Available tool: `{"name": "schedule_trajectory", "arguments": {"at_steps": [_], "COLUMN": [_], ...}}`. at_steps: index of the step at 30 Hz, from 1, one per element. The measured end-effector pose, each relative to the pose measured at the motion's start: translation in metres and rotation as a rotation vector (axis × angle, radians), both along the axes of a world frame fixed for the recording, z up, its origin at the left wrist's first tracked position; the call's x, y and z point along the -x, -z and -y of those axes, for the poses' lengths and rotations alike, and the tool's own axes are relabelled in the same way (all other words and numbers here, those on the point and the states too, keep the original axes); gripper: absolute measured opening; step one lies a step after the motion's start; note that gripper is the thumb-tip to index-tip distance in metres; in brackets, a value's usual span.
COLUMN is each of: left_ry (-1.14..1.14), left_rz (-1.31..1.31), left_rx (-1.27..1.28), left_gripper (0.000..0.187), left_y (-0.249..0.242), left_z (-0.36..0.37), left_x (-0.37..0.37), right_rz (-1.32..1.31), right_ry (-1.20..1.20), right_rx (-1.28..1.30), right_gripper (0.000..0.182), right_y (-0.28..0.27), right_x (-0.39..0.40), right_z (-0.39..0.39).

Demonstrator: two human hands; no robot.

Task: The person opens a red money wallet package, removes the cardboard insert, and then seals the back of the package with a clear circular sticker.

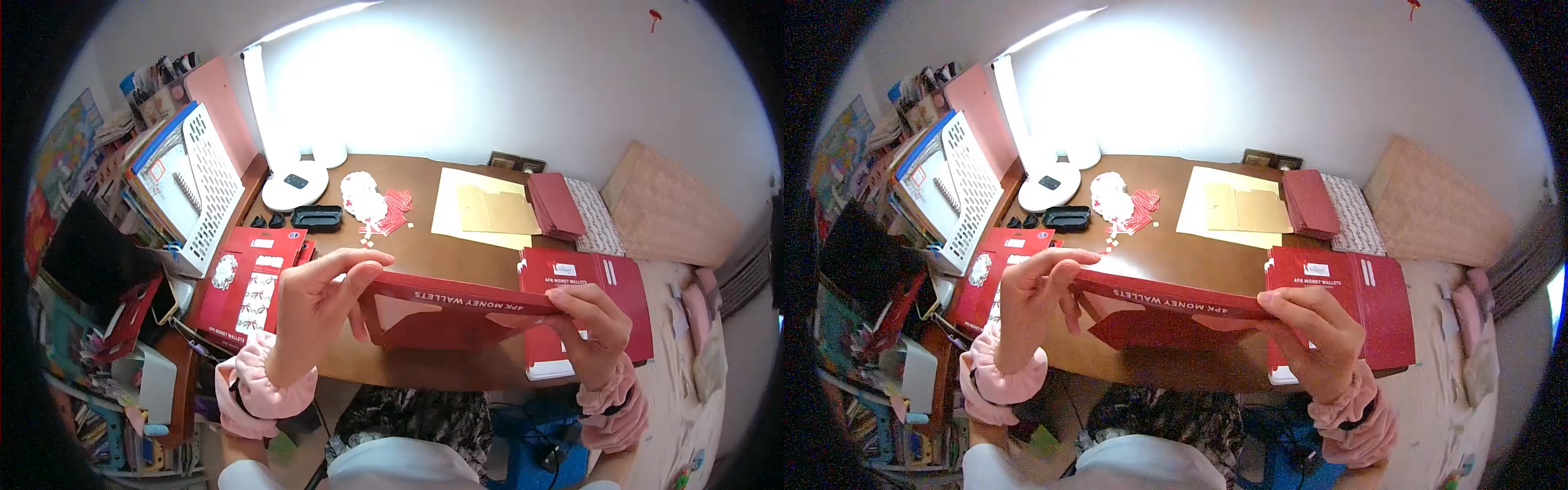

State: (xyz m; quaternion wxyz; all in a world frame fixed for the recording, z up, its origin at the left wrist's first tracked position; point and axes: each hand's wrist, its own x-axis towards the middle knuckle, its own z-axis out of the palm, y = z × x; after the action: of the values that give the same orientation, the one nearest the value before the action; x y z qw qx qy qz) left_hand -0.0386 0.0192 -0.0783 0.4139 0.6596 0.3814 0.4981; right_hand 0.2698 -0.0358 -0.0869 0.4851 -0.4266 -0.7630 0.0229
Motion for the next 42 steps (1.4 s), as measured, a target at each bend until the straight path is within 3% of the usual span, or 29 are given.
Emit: {"name": "schedule_trajectory", "arguments": {"at_steps": [5,7,9,11,13,17,18,27,32,42], "left_ry": [0.007,-0.015,-0.093,-0.093,-0.09,-0.067,-0.084,-0.06,-0.02,0.073], "left_rz": [-0.2,-0.142,-0.274,-0.282,-0.316,-0.374,-0.346,-0.467,-0.646,-0.668], "left_rx": [-0.151,-0.078,-0.413,-0.421,-0.609,-0.709,-0.707,-0.709,-0.917,-0.967], "left_gripper": [0.022,0.027,0.037,0.041,0.043,0.032,0.024,0.026,0.04,0.039], "left_y": [-0.003,-0.004,-0.007,-0.003,0.002,-0.001,-0.001,-0.014,-0.024,-0.024], "left_z": [-0.008,-0.009,-0.009,-0.01,-0.015,-0.021,-0.021,-0.021,-0.011,-0.007], "left_x": [0.005,0.004,0.005,0.009,0.012,0.014,0.012,0.009,-0.012,-0.03], "right_rz": [-0.013,0.018,0.027,0.057,0.062,0.031,0.039,0.153,0.161,0.145], "right_ry": [-0.022,-0.018,-0.032,-0.013,-0.014,-0.01,-0.015,-0.001,-0.081,-0.105], "right_rx": [0.061,0.09,0.085,0.105,0.113,0.135,0.129,0.105,0.05,0.044], "right_gripper": [0.036,0.033,0.032,0.031,0.03,0.027,0.027,0.026,0.033,0.042], "right_y": [-0.012,-0.014,-0.016,-0.016,-0.016,-0.016,-0.015,-0.026,-0.022,-0.021], "right_x": [-0.003,-0.005,-0.005,-0.006,-0.007,-0.005,-0.007,-0.001,-0.002,-0.001], "right_z": [-0.002,0.0,0.0,0.001,0.001,0.001,0.0,0.008,0.009,0.014]}}
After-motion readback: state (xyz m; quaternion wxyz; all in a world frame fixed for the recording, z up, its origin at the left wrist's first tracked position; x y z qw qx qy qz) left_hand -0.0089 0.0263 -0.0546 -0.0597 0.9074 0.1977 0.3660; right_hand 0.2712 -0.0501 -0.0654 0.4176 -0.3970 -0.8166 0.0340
